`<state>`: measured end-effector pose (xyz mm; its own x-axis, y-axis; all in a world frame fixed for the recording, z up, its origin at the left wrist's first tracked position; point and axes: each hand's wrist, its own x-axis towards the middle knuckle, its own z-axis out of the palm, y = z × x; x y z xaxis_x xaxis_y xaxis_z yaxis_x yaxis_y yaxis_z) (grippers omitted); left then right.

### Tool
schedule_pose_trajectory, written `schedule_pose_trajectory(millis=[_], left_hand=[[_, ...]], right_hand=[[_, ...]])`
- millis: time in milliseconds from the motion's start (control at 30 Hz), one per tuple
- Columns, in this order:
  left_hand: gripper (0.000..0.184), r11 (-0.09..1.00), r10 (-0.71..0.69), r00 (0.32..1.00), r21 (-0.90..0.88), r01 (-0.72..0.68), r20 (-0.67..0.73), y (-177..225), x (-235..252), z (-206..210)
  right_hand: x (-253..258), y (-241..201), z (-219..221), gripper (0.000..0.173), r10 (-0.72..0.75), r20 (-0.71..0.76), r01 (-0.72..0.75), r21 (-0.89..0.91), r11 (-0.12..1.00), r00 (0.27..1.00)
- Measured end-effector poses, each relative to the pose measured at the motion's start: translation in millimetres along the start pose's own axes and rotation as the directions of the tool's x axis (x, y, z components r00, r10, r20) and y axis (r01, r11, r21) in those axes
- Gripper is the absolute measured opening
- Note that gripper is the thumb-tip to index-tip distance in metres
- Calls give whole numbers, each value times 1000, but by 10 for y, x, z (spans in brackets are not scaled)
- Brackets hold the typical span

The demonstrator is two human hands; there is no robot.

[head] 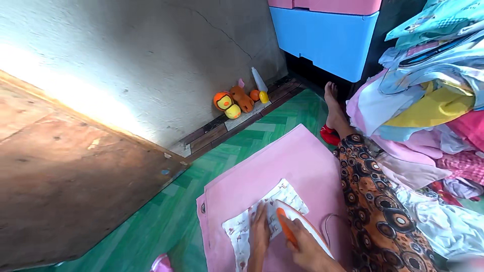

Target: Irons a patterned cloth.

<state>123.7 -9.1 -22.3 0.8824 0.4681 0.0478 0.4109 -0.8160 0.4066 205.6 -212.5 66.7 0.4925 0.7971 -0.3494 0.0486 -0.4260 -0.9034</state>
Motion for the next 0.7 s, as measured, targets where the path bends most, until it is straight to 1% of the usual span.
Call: schedule_pose_trajectory(millis=[33, 67, 100, 133, 200, 267, 333, 433, 500, 567, 633, 700], left_hand=[[43, 999, -41, 994, 13, 43, -97, -29, -46, -62], [43, 994, -100, 983, 16, 104, -155, -64, -110, -130], [43, 987, -154, 971, 13, 159, -183, -112, -187, -184], [44, 979, -200, 963, 10, 205, -180, -165, -276, -222], [46, 970, -240, 962, -6, 241, -130, -250, -459, -246], [48, 976, -218, 974, 9, 219, -64, -263, -636, -249], [50, 976, -218, 976, 15, 218, -11, -289, -762, -220], [51, 977, -213, 977, 6, 213, -24, -332, -828, -147], [49, 974, -225, 974, -27, 224, -37, -376, -812, -143], [50, 976, -209, 977, -82, 204, -53, -413, -805, -161], [52, 978, -192, 980, -93, 187, -55, -444, -820, -126], [53, 977, -198, 979, -87, 193, -45, -432, -815, -132]], right_hand=[[102, -14, 48, 69, -39, 30, 37, 66, 997, 999], [222, -30, 117, 68, -75, 46, 69, 124, 990, 996], [351, -54, 205, 65, -105, 45, 97, 168, 981, 993], [489, -91, 306, 64, -123, 33, 115, 189, 975, 992], [769, -216, 512, 62, -107, 16, 102, 197, 975, 994], [993, -366, 690, 62, -38, -5, 38, 189, 981, 999], [1129, -515, 783, 62, 73, -40, -65, 170, 983, 997], [1171, -609, 775, 62, 183, -76, -168, 173, 970, 980], [1116, -609, 737, 62, 208, -98, -189, 176, 966, 973], [1030, -601, 697, 63, 243, -110, -220, 182, 958, 964], [953, -556, 694, 64, 258, -132, -227, 212, 950, 957], [930, -496, 728, 63, 229, -154, -189, 236, 953, 961]])
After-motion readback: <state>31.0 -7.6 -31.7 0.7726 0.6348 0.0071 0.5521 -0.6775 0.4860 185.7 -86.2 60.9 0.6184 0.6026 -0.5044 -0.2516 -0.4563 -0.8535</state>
